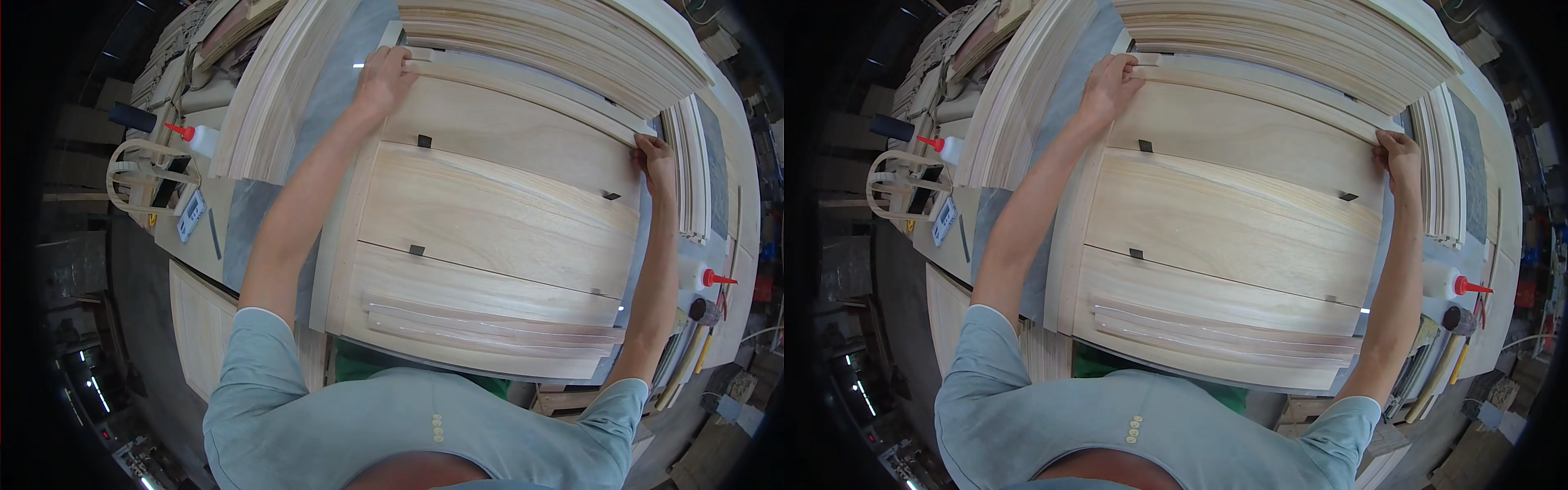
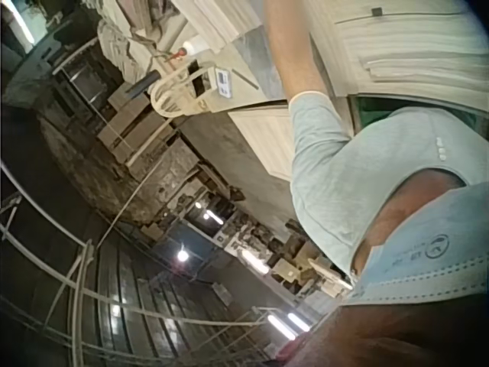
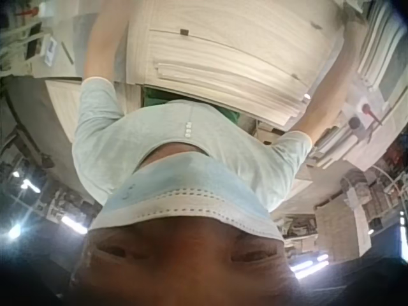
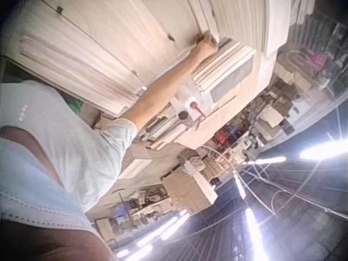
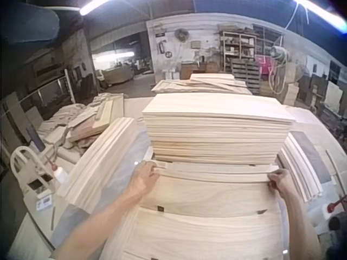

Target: Applying glue and using a nail gun to assemble wooden panels.

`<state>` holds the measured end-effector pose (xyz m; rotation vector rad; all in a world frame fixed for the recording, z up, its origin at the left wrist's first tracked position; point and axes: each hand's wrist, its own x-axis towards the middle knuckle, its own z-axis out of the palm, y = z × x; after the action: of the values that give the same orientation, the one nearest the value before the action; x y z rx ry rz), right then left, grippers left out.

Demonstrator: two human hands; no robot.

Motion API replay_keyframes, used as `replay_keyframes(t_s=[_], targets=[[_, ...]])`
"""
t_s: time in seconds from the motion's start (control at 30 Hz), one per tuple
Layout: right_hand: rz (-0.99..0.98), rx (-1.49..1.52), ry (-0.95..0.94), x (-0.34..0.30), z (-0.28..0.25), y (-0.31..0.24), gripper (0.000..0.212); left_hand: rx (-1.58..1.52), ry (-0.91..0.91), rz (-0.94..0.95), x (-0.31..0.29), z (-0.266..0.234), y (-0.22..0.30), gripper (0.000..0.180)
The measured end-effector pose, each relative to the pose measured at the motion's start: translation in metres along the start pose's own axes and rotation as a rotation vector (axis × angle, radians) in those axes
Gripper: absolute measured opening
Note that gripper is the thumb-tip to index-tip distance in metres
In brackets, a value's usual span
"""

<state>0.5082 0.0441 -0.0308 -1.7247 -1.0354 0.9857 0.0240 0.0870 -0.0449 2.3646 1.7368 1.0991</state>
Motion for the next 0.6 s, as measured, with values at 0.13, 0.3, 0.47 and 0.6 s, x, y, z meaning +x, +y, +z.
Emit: replay_keyframes(t_s=[0.13,0.3,0.47,0.6], targets=[[-0.011,-0.042,0.05,0.001,0.001,-0.002,0.02,0.016,-0.015,0.037,0.0,0.001,0.004,0.021],[-0.172,-0.302,0.118,-0.004,0.01,0.001,0.021,0.013,-0.065,0.07,0.002,0.001,-0.006,0.018],[-0.135,-0.451,0.188,0.008,0.013,0.011,0.026,0.039,-0.073,0.133,0.004,-0.004,-0.002,0.018],[-0.16,-0.53,0.2,0.003,0.025,-0.004,0.03,0.006,-0.066,0.064,0.005,-0.003,0.005,0.014]])
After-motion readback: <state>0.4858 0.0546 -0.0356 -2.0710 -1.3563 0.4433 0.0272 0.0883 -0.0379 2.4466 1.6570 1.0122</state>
